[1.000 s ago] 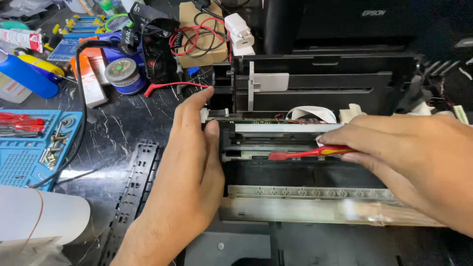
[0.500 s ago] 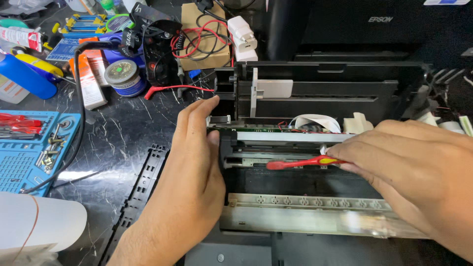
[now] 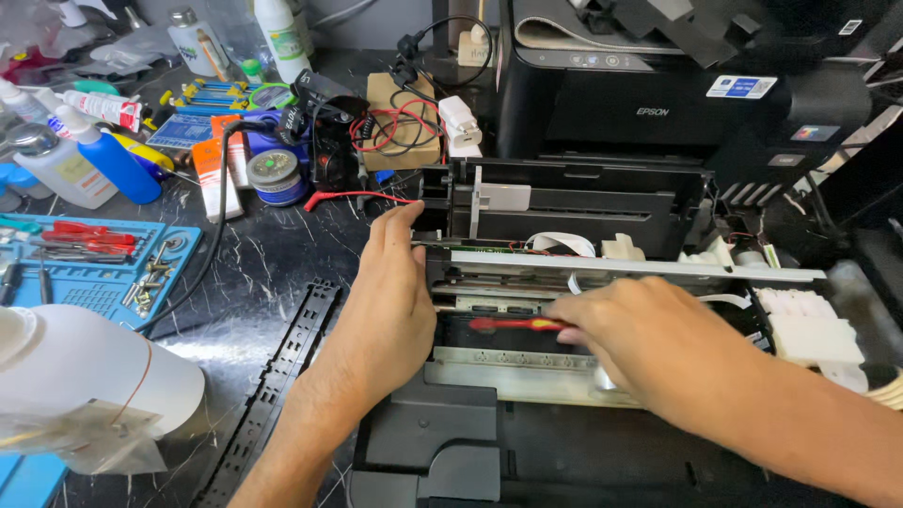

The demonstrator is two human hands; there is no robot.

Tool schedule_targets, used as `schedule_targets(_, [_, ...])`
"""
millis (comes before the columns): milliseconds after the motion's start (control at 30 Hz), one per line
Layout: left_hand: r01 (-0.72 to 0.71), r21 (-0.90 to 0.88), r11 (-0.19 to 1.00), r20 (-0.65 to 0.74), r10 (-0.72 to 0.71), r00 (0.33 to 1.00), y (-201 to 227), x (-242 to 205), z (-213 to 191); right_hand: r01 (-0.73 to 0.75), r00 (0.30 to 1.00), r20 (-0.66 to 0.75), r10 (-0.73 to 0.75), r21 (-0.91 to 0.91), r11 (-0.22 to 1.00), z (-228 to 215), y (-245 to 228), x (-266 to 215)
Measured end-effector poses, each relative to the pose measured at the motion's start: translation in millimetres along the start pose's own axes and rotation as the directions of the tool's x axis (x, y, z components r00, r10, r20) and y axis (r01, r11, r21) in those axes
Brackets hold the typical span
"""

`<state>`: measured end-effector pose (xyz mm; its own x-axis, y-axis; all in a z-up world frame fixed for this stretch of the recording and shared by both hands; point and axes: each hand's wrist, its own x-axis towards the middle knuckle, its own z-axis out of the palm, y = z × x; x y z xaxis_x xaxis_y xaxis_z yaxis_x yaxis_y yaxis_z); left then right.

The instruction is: The person removes a black plastic cover from an Epson printer and cleans it with a red toothbrush. They then use the toothbrush to clean the internal components of the printer, including the carriage and rails.

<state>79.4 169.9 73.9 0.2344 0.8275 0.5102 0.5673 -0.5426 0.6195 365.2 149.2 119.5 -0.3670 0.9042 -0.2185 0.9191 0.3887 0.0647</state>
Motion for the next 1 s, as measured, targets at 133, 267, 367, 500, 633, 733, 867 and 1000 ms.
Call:
schedule_targets(133, [0.008, -0.038, 0.999, -0.003, -0.008, 1.0, -1, 0, 1, -0.039, 0.997, 0.071, 0.027, 0.181, 0.983, 9, -11, 14])
schedule_targets(267, [0.027, -0.05, 0.998, -0.026, -0.028, 0.999, 1, -1, 1, 0.053, 0.998, 0.028, -0.063, 0.261, 0.964, 23, -6, 18])
schedule_targets(367, [0.048, -0.075, 0.996, -0.012, -0.049, 0.999, 4, -1, 0, -0.04, 0.963, 0.264, 0.055, -0.063, 0.997, 14, 0, 16])
schedule_targets(500, [0.039, -0.062, 0.997, -0.018, -0.041, 0.999, 7, -1, -2, -0.09, 0.941, 0.315, 0.122, -0.112, 0.99, -8, -11, 23])
schedule_targets(633, [0.035, -0.072, 0.997, -0.015, -0.036, 0.999, 8, 0, -2, -0.044, 0.967, 0.249, 0.052, -0.037, 0.998, 3, -16, 30])
schedule_targets(733, [0.023, -0.077, 0.997, -0.026, -0.025, 0.999, 7, -1, -1, -0.069, 0.94, 0.321, 0.113, -0.143, 0.987, -10, -11, 29])
schedule_targets(867, [0.043, -0.095, 0.995, -0.025, -0.046, 0.999, 11, -1, -3, -0.098, 0.936, 0.327, 0.128, -0.108, 0.989, -24, -29, 31])
schedule_targets(1000, [0.068, -0.102, 0.992, -0.002, -0.069, 0.998, 10, 0, -2, -0.037, 0.957, 0.282, 0.073, -0.131, 0.991, -6, -23, 31])
